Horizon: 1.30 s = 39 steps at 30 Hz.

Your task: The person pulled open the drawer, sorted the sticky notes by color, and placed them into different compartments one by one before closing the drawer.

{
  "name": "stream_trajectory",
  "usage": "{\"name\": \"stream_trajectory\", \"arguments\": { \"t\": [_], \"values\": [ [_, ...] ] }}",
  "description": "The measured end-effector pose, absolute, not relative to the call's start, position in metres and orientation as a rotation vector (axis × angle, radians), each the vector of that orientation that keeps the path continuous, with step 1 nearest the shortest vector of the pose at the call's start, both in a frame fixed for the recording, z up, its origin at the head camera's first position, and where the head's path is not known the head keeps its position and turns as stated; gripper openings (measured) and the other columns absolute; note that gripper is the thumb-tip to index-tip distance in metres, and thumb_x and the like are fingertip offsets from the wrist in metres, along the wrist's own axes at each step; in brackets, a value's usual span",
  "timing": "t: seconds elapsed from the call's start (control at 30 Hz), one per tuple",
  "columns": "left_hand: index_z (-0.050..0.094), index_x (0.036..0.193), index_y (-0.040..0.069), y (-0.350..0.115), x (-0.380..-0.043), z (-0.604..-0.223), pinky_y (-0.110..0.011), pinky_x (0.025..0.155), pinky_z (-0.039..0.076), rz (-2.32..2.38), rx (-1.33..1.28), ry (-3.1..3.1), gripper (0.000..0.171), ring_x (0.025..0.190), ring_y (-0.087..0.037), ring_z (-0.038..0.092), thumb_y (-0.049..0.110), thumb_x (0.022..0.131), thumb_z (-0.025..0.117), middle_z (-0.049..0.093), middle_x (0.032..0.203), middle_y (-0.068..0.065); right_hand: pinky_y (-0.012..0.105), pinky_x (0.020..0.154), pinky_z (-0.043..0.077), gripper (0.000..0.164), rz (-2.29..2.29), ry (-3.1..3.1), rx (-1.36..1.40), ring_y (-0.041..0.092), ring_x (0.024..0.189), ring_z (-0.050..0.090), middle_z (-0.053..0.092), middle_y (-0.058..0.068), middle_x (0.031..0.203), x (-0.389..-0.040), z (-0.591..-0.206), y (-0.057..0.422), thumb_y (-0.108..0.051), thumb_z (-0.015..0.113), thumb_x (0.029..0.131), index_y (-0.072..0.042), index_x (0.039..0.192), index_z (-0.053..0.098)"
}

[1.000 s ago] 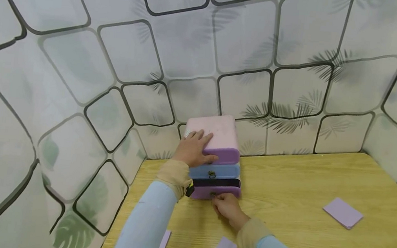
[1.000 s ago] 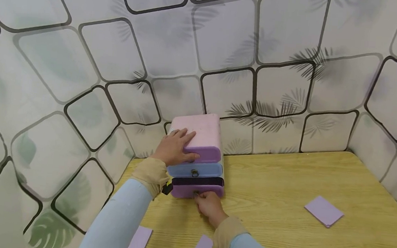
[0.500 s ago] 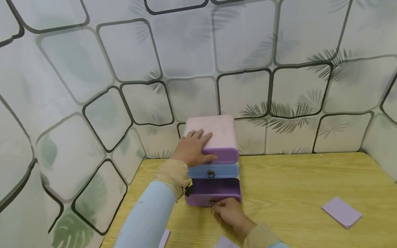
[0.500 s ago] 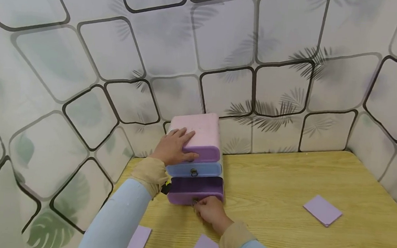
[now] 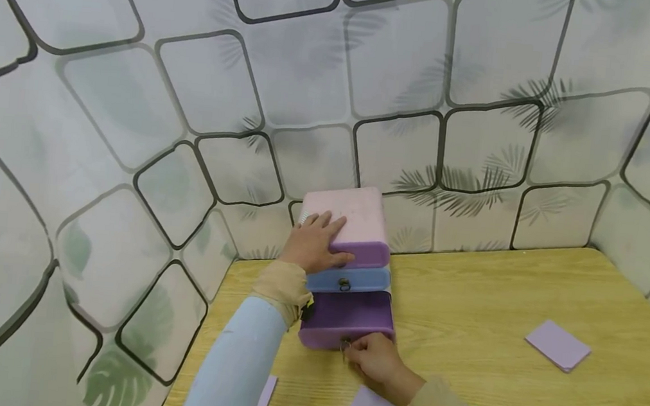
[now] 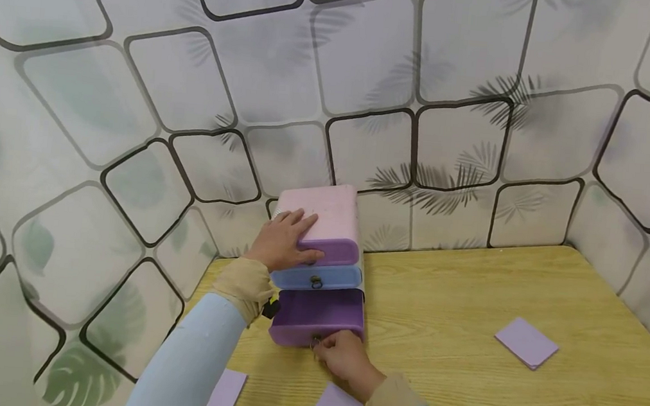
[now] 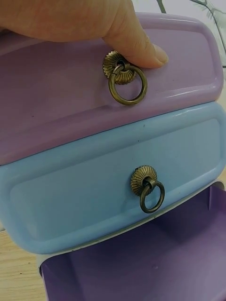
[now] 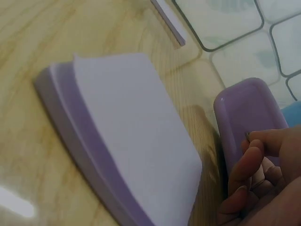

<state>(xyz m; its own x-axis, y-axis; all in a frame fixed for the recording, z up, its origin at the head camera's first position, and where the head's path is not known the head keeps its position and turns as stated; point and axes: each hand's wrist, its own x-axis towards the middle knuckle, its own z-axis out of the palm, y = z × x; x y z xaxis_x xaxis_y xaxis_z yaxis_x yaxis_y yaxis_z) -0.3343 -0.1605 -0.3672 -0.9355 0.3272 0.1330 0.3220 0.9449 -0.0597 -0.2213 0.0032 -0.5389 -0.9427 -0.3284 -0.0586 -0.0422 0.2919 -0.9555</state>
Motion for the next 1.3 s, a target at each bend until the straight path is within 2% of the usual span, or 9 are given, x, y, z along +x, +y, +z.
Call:
{"name": "stream_trajectory", "arguments": {
  "t": [0.3, 0.67, 1.3],
  "values": [
    [0.026, 0.152, 0.031, -0.159, -0.332, -0.365, -0.057, 0.107, 0.029, 0.038, -0.505, -2.958, 0.09, 0.139, -0.032, 0.026, 0.075, 0.079, 0.055, 0.028, 0.155, -0.006, 0.018, 0.037, 0.025, 0.025, -1.728, 2.228, -0.326, 0.002, 0.035, 0.031, 0.039, -0.01, 0.042, -0.209, -0.532, 0.007, -0.011, 0.065, 0.087, 0.006, 0.069, 0.064],
    [0.025, 0.152, 0.033, -0.162, -0.334, -0.37, -0.056, 0.106, 0.03, 0.055, -0.509, -2.949, 0.091, 0.139, -0.031, 0.026, 0.077, 0.078, 0.053, 0.028, 0.155, -0.005, 0.02, 0.042, 0.028, 0.034, -1.616, 2.387, -0.457, 0.005, 0.042, 0.037, 0.044, -0.011, 0.046, -0.203, -0.531, 0.009, -0.016, 0.066, 0.089, 0.006, 0.062, 0.062],
    [0.025, 0.152, 0.032, -0.162, -0.336, -0.371, -0.055, 0.106, 0.03, 0.066, -0.512, -2.932, 0.092, 0.138, -0.032, 0.027, 0.078, 0.077, 0.054, 0.029, 0.154, -0.006, 0.021, 0.04, 0.033, 0.029, -1.68, 2.329, -0.473, 0.002, 0.039, 0.039, 0.047, -0.009, 0.048, -0.201, -0.535, 0.007, -0.013, 0.066, 0.088, 0.006, 0.066, 0.064]
  ]
}}
